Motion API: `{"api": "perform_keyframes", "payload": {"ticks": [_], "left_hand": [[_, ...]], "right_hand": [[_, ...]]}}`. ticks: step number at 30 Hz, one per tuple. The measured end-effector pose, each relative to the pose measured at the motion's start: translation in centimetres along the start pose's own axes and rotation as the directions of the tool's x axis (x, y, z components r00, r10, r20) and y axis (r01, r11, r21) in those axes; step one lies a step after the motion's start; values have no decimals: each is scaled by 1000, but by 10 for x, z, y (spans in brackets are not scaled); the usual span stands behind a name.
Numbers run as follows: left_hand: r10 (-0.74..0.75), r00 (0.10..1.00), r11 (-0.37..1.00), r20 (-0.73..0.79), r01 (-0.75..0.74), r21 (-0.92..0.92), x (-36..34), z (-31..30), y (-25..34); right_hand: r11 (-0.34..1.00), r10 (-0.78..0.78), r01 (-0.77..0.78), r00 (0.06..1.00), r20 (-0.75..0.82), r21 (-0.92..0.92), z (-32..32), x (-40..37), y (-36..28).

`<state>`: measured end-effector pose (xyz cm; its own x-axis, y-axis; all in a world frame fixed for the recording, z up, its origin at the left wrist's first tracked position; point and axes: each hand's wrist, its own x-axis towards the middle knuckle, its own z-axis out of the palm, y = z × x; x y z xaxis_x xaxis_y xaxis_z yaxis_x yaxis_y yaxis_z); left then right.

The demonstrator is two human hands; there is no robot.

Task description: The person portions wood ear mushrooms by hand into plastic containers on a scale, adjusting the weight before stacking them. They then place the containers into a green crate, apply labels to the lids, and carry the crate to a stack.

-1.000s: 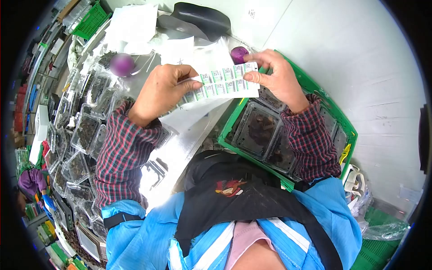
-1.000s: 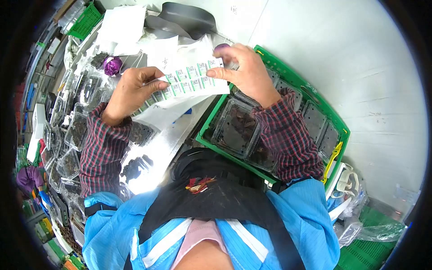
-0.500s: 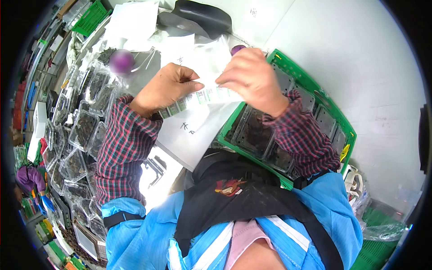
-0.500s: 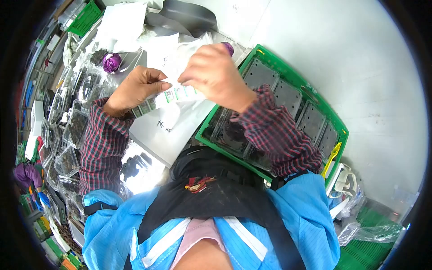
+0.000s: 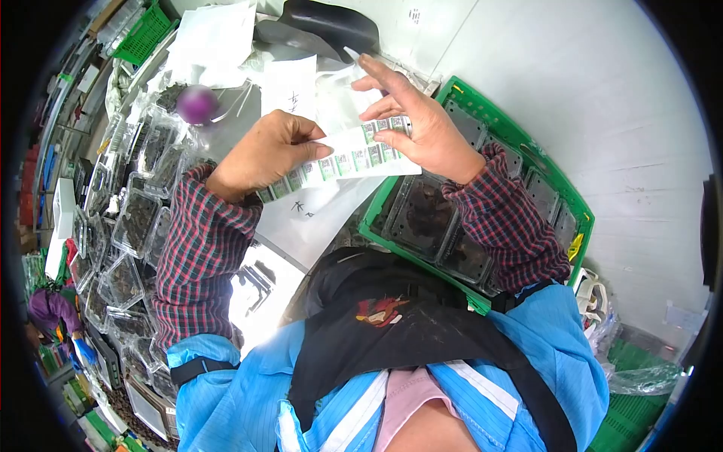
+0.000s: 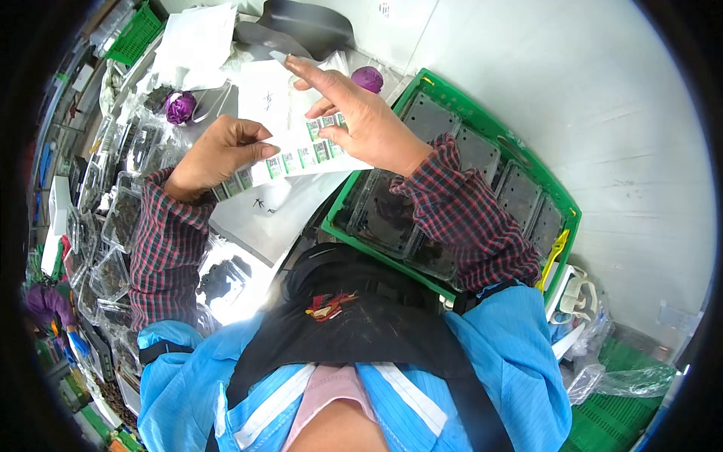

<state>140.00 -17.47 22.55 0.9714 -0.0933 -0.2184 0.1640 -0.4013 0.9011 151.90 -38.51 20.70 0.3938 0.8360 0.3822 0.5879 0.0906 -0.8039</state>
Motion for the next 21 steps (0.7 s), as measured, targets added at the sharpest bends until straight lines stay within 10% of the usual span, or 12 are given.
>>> {"api": "perform_keyframes", "payload": {"ticks": [5,12,14,21], "left_hand": [[7,1000,1000,7,-7,-25,3,-1,-8],[-118,993,993,29,117,18,3,-8,-9],[-138,990,990,-13,138,30,-3,-15,-16],[-140,984,990,114,138,29,-58,-42,-2]], "right_hand": [[947,-116,120,993,31,-297,5,-5,4],[957,-224,205,972,-72,-205,6,-20,22],[924,10,100,959,-284,369,-6,-28,16],[965,256,-250,850,-460,75,-131,-95,78]]}}
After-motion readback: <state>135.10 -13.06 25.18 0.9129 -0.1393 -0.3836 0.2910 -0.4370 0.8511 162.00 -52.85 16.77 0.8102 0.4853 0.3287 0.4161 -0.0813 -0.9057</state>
